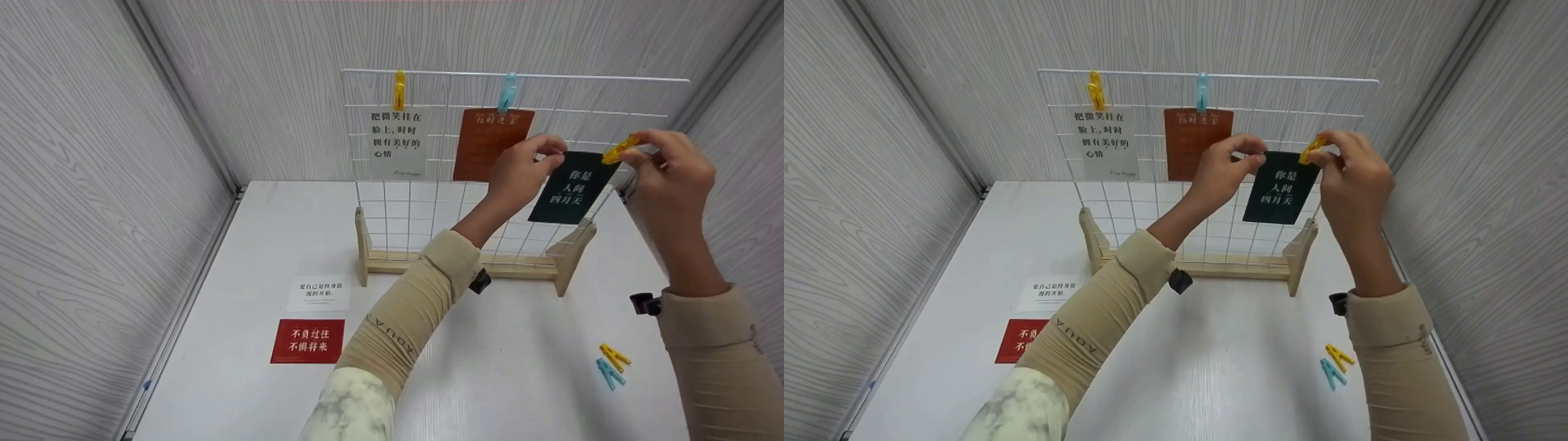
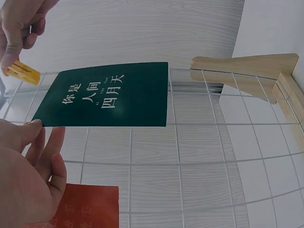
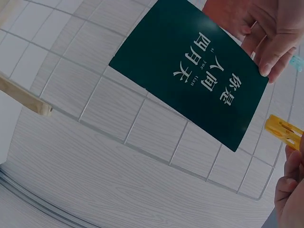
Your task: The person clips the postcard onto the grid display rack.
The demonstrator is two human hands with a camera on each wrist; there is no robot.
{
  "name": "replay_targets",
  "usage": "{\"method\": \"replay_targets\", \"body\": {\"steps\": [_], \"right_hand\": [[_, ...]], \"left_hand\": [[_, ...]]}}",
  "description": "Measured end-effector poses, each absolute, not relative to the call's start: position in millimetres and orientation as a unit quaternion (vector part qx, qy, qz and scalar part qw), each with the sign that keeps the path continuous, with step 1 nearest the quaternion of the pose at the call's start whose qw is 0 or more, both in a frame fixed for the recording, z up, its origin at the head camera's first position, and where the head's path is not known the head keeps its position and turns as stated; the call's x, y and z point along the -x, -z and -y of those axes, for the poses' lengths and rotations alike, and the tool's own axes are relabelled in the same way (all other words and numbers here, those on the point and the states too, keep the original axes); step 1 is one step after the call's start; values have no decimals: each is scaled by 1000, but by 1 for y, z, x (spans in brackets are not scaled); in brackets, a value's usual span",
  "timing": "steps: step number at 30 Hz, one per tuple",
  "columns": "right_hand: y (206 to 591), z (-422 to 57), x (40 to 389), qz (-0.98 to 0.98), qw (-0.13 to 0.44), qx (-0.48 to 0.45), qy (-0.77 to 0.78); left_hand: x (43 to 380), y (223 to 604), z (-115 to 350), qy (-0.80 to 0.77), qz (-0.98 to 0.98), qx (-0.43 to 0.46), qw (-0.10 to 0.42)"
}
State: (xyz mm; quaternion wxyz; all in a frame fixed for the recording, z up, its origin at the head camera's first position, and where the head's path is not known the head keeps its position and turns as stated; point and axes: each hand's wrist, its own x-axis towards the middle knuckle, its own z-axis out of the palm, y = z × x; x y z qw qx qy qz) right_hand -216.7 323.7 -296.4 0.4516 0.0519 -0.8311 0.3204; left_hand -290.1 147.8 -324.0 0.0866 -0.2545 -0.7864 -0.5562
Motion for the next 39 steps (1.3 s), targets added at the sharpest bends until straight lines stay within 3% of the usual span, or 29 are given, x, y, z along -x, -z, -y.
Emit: {"method": "replay_targets", "body": {"steps": [9,20,39], "right_hand": [[275,-315,220,812,474,-25,-341],[275,-324,238,790,491,-30,-366],[258,-312,243,785,488,4,-381]], "left_hand": [[294,308,-154,517,813,241,116],[288,289,-158,497,831,214,128],[287,276,-169,427,859,198,201]]}}
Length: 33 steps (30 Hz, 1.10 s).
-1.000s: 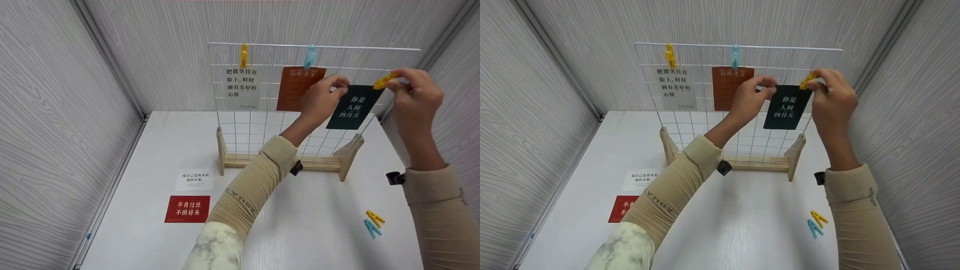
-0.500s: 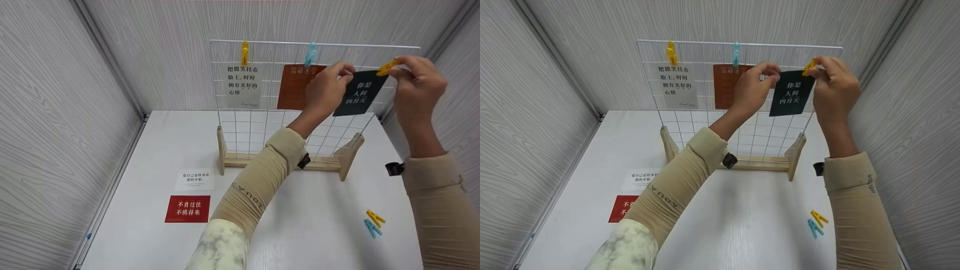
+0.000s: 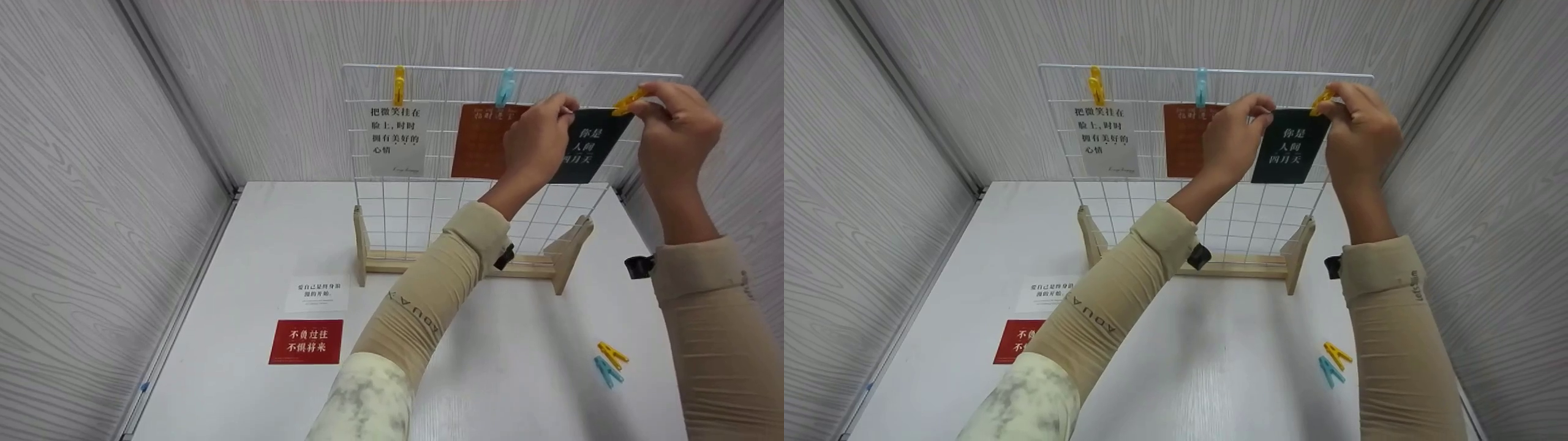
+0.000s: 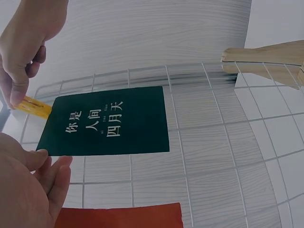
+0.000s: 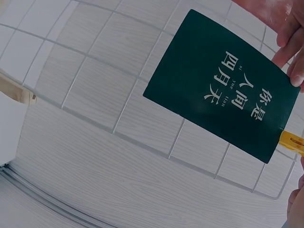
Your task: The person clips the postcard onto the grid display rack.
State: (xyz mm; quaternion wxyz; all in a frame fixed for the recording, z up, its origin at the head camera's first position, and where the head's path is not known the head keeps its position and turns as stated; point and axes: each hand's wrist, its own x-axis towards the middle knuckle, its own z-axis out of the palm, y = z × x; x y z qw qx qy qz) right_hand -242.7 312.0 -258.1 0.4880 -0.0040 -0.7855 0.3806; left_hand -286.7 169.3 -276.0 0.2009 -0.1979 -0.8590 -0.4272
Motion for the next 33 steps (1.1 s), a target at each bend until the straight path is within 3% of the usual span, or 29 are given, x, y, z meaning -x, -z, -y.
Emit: {"method": "replay_targets", "body": {"steps": [33], "right_hand": [[262,-324,267,787,488,-16,-377]], "left_hand": [[288,283,-175,447,846,204,208]]}}
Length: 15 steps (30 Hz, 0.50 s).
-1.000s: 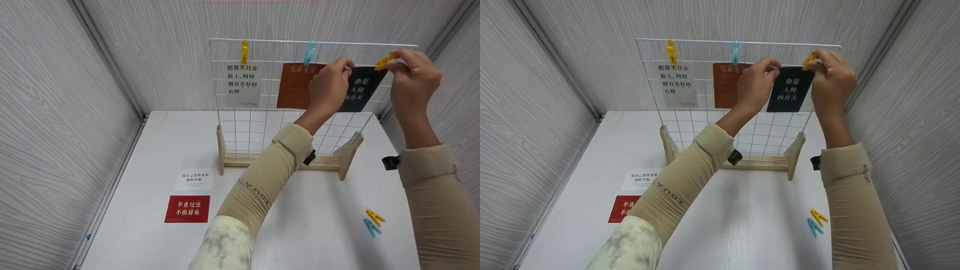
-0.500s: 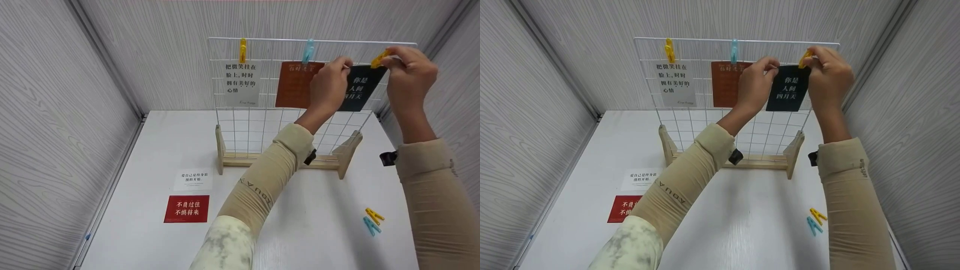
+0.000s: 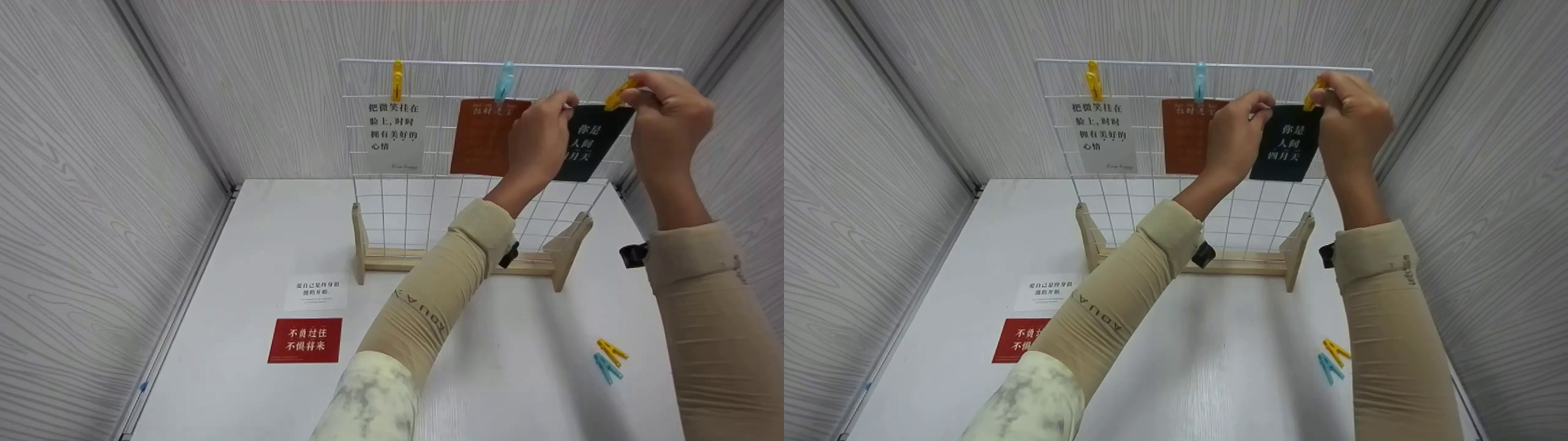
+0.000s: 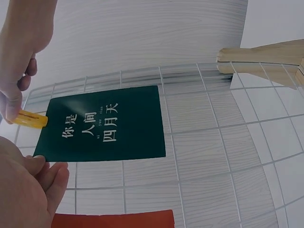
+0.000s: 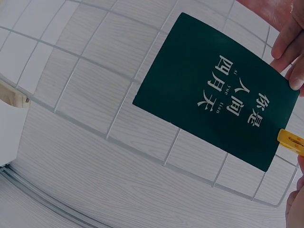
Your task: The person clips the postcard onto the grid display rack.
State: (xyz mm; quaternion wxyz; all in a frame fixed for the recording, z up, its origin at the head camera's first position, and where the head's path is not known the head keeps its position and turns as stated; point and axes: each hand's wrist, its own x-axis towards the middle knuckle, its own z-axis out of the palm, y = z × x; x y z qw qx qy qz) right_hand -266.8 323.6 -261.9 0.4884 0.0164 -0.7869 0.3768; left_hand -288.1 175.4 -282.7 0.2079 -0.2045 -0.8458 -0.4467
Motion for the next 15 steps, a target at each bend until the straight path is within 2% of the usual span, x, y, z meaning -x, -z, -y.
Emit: {"method": "replay_targets", "body": {"steps": [15], "right_hand": [[260,-321,267,794,483,4,-370]], "left_hand": [[289,286,-177,447,841,209,221]]}}
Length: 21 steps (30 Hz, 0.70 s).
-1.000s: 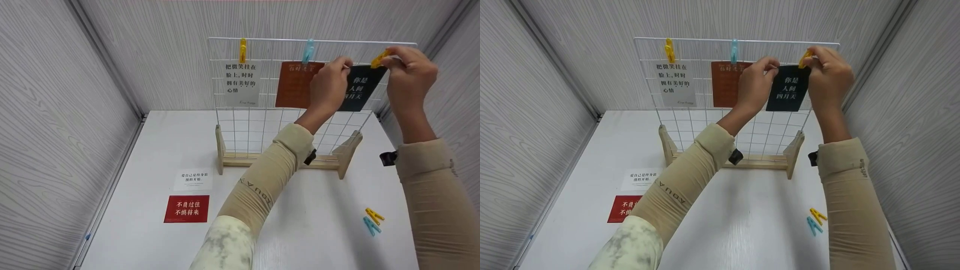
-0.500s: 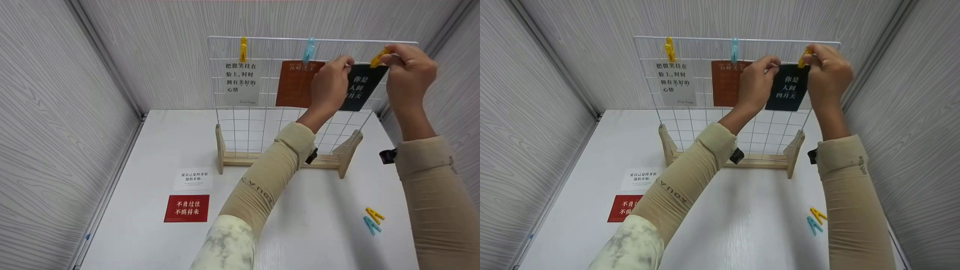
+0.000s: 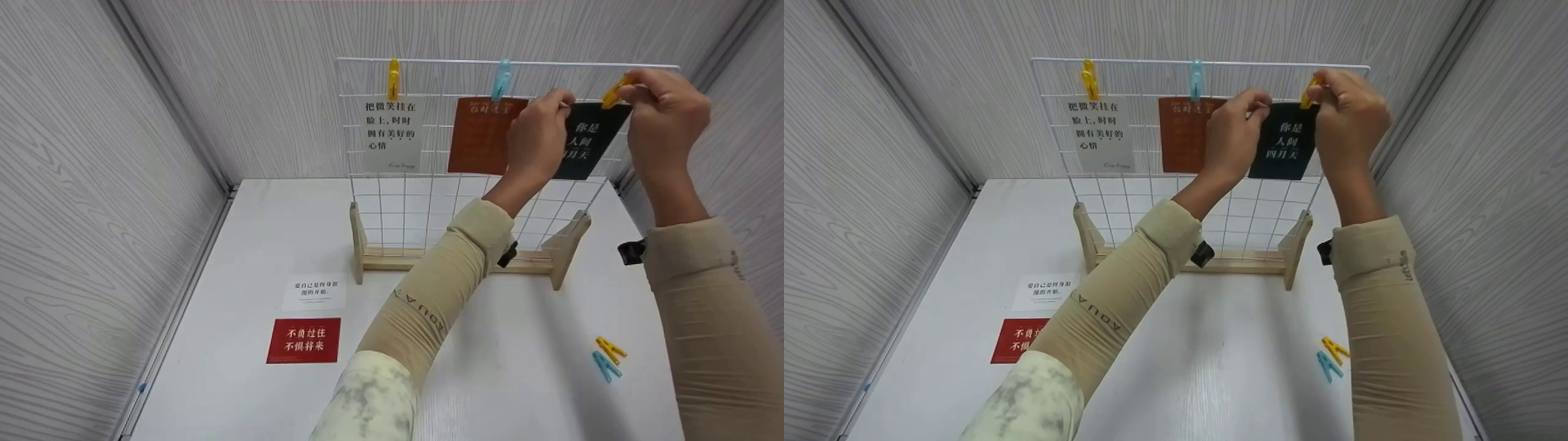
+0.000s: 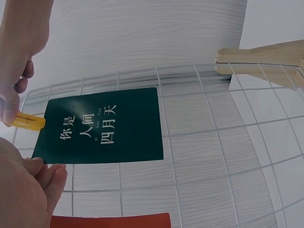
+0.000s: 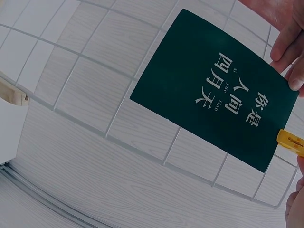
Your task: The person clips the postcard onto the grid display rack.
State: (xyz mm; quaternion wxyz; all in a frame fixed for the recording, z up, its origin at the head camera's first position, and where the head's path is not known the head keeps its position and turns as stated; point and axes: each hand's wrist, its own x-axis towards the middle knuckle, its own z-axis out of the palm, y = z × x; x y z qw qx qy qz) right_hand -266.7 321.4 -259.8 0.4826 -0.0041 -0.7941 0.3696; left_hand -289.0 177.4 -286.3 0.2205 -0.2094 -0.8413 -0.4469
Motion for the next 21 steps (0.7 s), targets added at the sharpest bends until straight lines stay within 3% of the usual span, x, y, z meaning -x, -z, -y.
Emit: {"method": "replay_targets", "body": {"steps": [21], "right_hand": [[252,-304,254,807,483,20,-337]], "left_hand": [[289,285,-179,448,842,204,221]]}}
